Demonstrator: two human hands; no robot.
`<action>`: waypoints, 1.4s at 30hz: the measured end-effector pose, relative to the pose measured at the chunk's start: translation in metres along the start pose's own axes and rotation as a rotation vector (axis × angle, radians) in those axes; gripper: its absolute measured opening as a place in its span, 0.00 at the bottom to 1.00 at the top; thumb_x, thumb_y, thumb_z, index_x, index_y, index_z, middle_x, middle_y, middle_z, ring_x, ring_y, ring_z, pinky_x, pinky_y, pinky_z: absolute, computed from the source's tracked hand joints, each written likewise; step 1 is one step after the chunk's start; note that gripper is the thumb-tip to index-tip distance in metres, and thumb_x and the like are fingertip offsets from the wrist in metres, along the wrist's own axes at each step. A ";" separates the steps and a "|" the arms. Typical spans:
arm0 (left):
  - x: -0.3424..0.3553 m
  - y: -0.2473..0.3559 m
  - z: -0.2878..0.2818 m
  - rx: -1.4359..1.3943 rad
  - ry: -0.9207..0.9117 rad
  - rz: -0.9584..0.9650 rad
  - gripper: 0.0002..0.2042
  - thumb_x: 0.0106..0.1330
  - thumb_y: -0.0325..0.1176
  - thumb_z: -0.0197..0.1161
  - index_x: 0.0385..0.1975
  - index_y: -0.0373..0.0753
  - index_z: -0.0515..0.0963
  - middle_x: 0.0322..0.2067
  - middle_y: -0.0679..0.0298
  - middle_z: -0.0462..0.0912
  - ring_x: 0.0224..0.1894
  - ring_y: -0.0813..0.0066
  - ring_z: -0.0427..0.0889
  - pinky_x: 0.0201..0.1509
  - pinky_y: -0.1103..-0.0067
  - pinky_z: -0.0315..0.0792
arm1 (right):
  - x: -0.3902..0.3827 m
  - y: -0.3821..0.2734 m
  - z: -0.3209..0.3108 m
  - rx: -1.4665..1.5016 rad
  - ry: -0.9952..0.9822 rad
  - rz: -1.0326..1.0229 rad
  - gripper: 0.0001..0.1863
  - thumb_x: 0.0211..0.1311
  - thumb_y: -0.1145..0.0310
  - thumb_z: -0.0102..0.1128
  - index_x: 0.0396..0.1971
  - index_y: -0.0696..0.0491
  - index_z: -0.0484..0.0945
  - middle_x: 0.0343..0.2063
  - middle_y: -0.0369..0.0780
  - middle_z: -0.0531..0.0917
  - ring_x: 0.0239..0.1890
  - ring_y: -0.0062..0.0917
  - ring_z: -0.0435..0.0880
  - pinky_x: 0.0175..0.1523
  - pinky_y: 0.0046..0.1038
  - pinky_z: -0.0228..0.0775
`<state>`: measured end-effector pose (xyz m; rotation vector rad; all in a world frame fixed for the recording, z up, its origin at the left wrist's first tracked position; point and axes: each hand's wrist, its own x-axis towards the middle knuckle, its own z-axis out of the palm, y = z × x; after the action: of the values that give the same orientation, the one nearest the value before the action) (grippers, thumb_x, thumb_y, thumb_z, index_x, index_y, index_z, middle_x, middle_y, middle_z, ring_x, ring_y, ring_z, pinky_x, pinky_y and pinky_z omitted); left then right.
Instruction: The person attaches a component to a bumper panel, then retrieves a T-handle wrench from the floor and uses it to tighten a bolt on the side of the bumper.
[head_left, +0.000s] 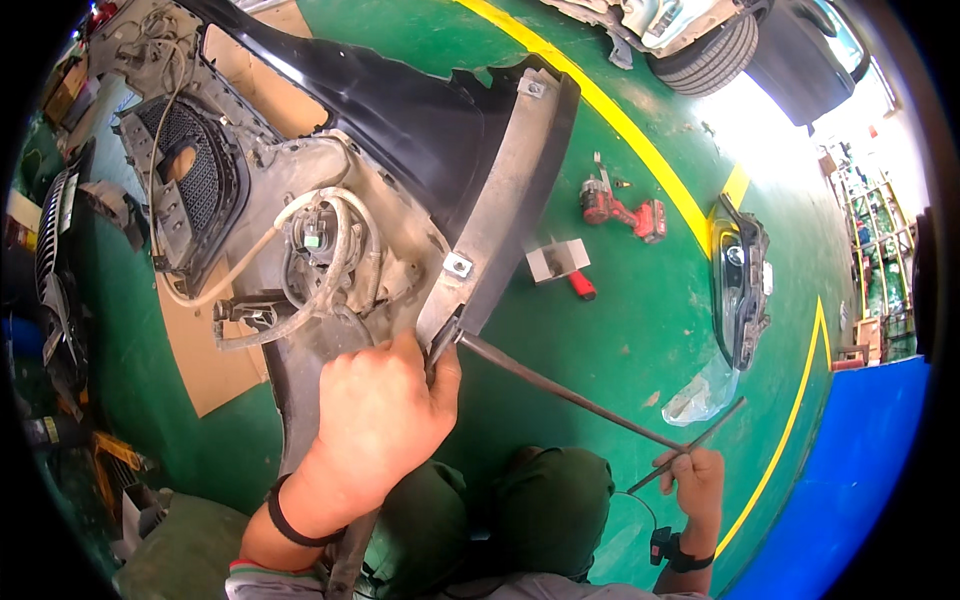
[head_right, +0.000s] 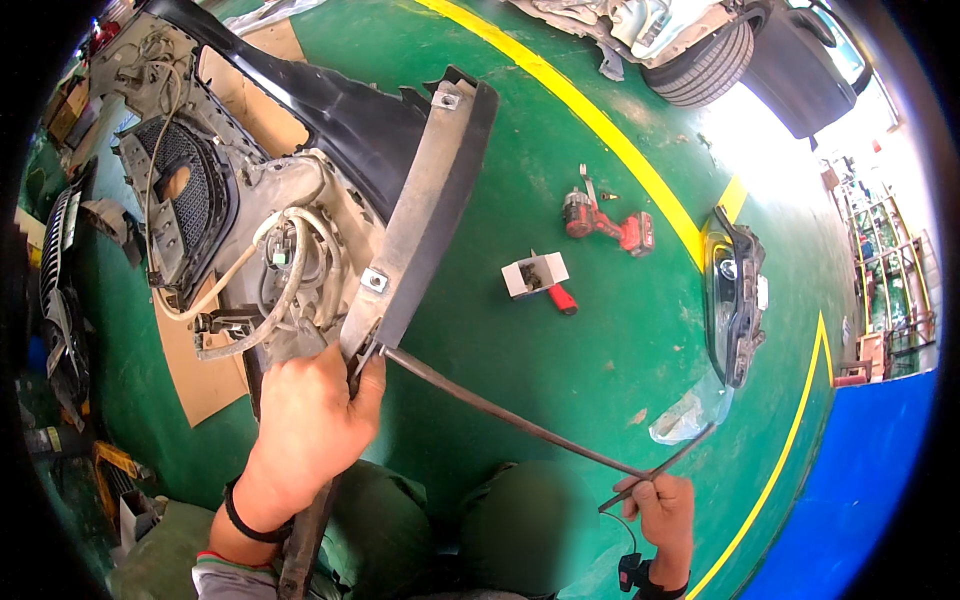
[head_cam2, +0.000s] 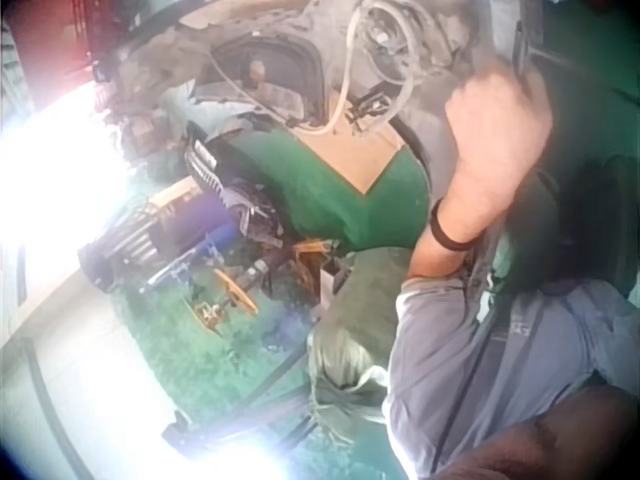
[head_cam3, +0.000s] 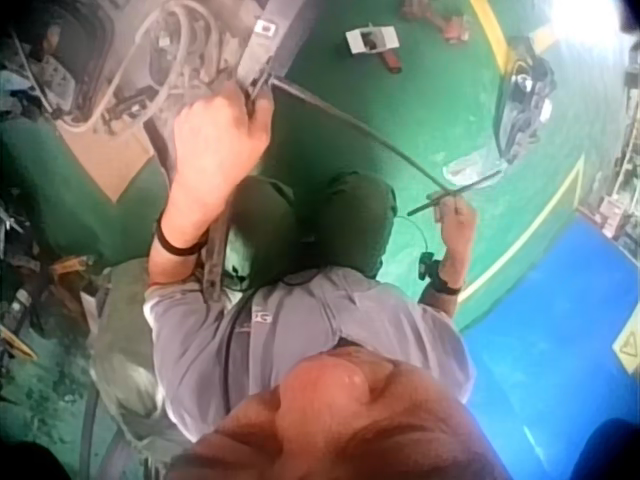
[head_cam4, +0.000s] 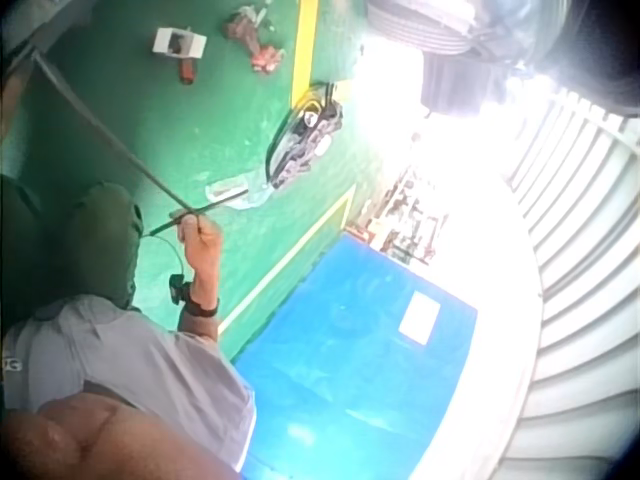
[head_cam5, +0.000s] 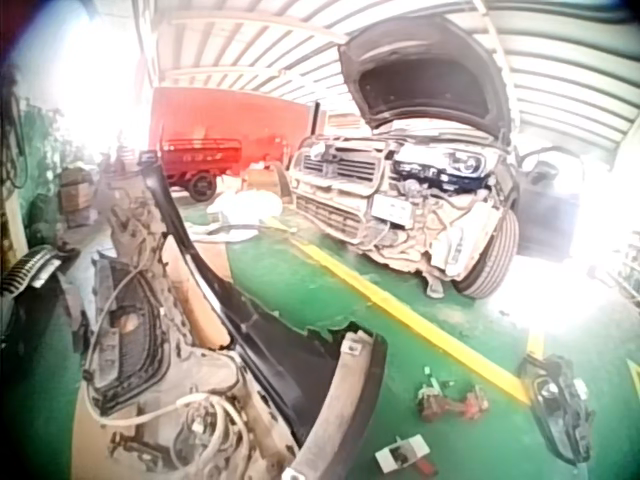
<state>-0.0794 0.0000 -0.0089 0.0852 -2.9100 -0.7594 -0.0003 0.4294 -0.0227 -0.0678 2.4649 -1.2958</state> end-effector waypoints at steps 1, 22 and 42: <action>0.000 0.000 0.000 0.000 -0.006 -0.003 0.16 0.65 0.38 0.66 0.20 0.35 0.75 0.17 0.50 0.81 0.18 0.47 0.83 0.24 0.61 0.77 | 0.002 0.002 0.002 0.066 0.033 -0.083 0.14 0.75 0.70 0.59 0.52 0.64 0.80 0.35 0.43 0.85 0.27 0.27 0.87 0.32 0.28 0.80; -0.001 0.003 0.003 0.007 -0.023 -0.008 0.15 0.66 0.38 0.66 0.23 0.34 0.76 0.17 0.50 0.82 0.19 0.46 0.83 0.27 0.59 0.78 | 0.004 -0.002 0.033 -0.363 0.508 -0.311 0.25 0.70 0.81 0.58 0.66 0.60 0.71 0.34 0.41 0.88 0.33 0.28 0.88 0.36 0.26 0.78; -0.003 0.007 0.004 0.063 0.002 -0.026 0.17 0.67 0.38 0.66 0.19 0.35 0.74 0.16 0.48 0.81 0.19 0.44 0.82 0.26 0.58 0.77 | 0.023 -0.018 0.016 0.699 0.053 0.423 0.24 0.80 0.61 0.52 0.63 0.66 0.70 0.22 0.45 0.84 0.17 0.28 0.83 0.18 0.21 0.71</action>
<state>-0.0771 0.0085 -0.0090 0.1299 -2.9371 -0.6709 -0.0191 0.4011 -0.0230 0.6264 1.7852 -1.8590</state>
